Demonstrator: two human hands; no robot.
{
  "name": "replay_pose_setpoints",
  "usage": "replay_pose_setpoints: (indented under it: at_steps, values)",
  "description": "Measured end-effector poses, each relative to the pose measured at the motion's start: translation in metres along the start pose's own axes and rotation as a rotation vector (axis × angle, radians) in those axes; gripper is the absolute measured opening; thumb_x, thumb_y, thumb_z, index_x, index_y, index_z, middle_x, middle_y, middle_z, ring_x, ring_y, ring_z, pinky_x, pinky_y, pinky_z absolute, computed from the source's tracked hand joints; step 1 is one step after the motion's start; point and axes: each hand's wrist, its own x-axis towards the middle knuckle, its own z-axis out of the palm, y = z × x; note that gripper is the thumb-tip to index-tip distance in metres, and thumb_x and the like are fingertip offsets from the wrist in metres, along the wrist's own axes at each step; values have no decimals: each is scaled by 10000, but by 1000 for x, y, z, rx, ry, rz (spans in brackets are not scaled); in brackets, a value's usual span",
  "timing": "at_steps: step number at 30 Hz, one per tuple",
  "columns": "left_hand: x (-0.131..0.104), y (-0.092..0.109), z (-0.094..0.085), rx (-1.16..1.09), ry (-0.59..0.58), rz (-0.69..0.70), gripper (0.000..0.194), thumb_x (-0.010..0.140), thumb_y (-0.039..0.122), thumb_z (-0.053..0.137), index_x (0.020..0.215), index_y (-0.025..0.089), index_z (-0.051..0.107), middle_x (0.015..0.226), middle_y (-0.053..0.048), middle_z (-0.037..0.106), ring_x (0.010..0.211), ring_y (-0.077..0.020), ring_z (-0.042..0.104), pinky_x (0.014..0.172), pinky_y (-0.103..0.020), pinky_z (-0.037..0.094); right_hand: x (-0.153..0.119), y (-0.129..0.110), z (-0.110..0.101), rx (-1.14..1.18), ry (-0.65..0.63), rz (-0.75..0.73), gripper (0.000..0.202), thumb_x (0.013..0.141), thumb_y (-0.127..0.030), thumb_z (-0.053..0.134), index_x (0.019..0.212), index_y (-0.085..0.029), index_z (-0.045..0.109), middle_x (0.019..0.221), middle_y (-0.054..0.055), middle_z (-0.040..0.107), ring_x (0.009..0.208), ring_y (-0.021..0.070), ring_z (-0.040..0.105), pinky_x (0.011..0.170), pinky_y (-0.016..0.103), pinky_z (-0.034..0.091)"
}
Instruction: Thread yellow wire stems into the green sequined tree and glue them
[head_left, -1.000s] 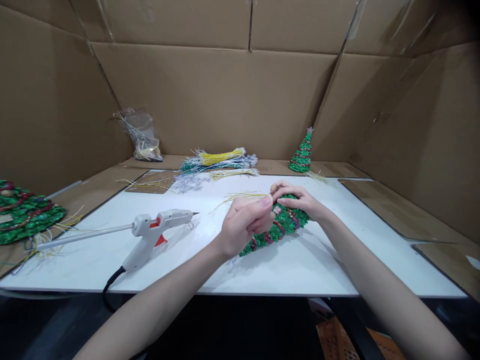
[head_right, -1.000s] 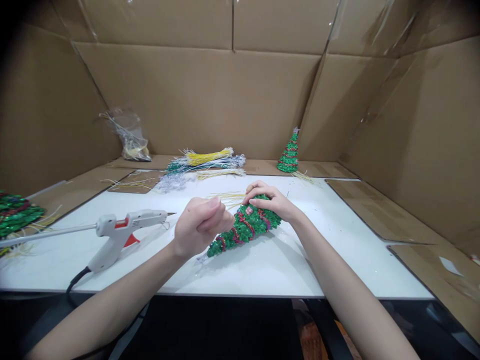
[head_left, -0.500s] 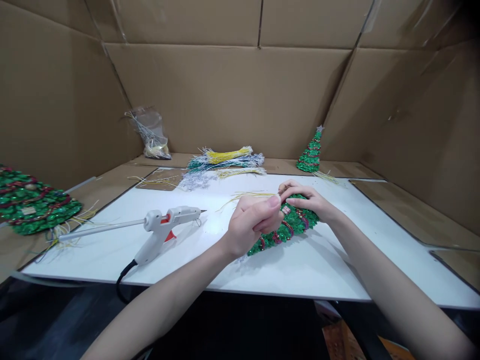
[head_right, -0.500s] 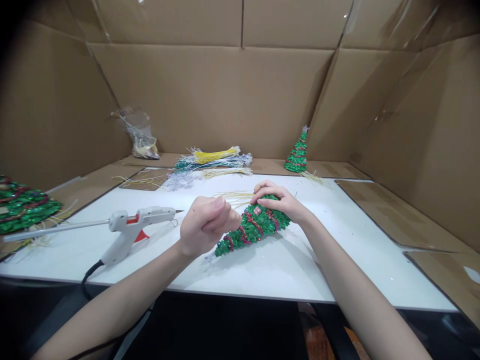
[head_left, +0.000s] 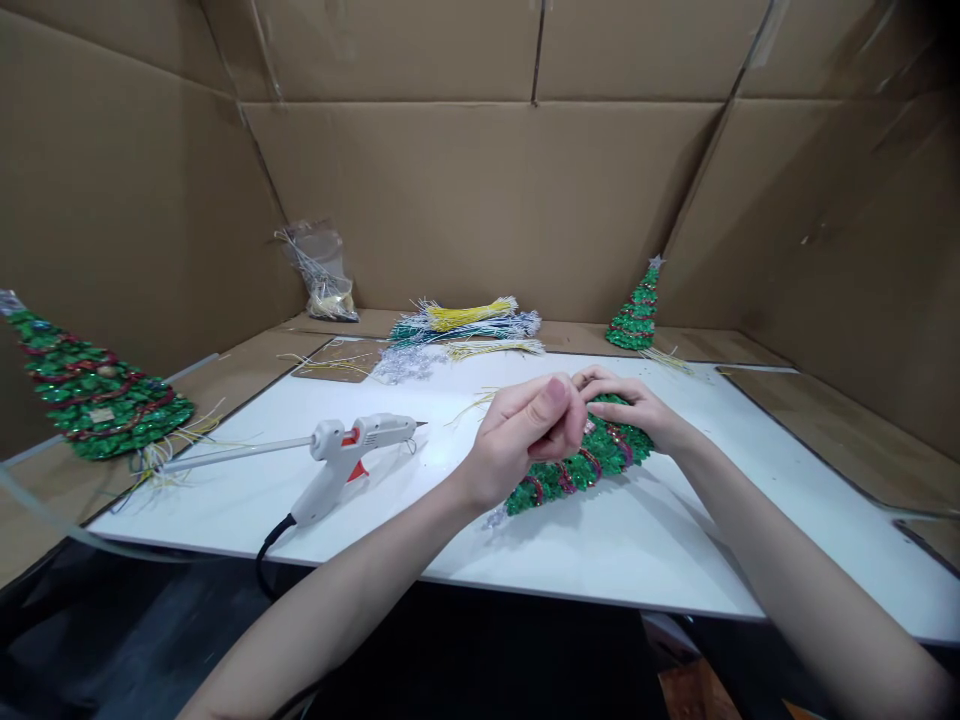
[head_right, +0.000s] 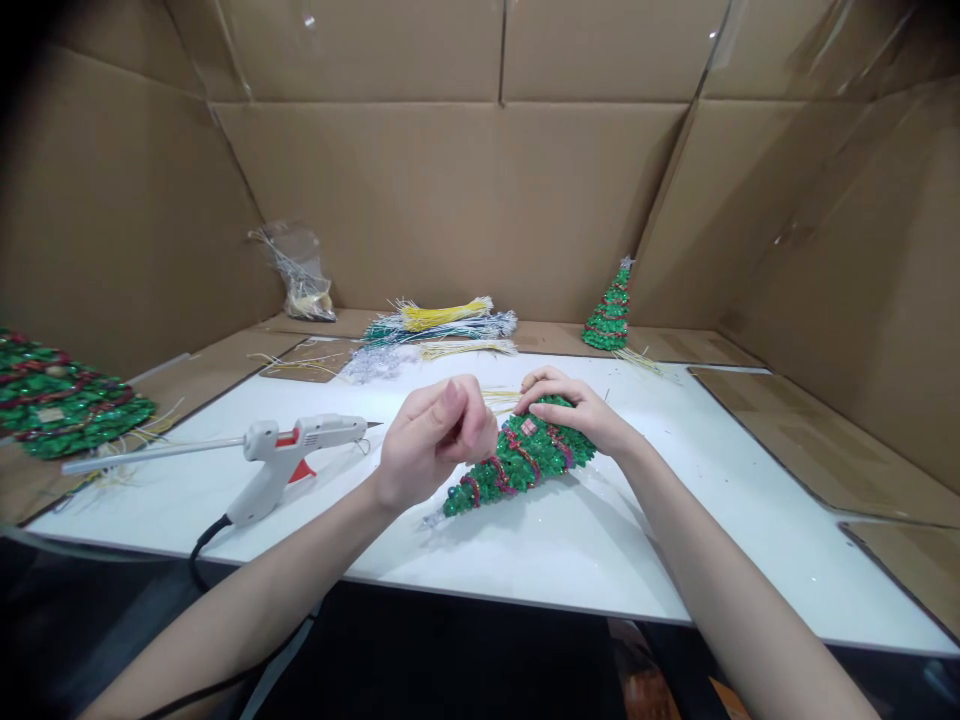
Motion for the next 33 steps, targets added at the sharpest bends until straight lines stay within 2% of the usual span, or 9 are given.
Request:
replay_pose_setpoints:
  at_steps: [3,10,19,25,33]
  values:
    - [1,2,2,13,-37,29,330,1007,357,413,785,154,547,513,76,269,458,-75,240,473,-245,205,0,1,0,7,6,17,223,844,-448,645,869,-262,767,1057,60,591,1063,269,545,988,414,389]
    - [2,5,8,55,3,-90,391,971,406,482,674,154,514,498,72,275,447,-63,228,459,-242,187,-1,0,0,7,14,12,245,837,-472,647,864,-258,764,1059,61,593,1062,269,546,1010,417,381]
    - [12,8,5,27,3,-142,398,970,407,481,659,159,486,452,97,234,417,-58,178,433,-231,164,-1,-2,1,21,18,-4,196,849,-410,645,864,-251,759,991,46,579,1029,246,551,1004,409,383]
    - [22,10,5,18,13,-191,391,947,422,517,651,172,463,423,108,216,409,-55,166,432,-210,205,-1,-4,2,27,4,-8,192,856,-383,640,850,-231,757,1007,57,592,1041,246,553,1013,424,382]
    - [29,10,6,37,5,-241,400,911,450,555,629,182,461,417,105,211,394,-53,148,412,-222,153,-2,1,1,58,-3,27,193,849,-396,652,883,-241,763,902,44,647,994,244,589,960,431,434]
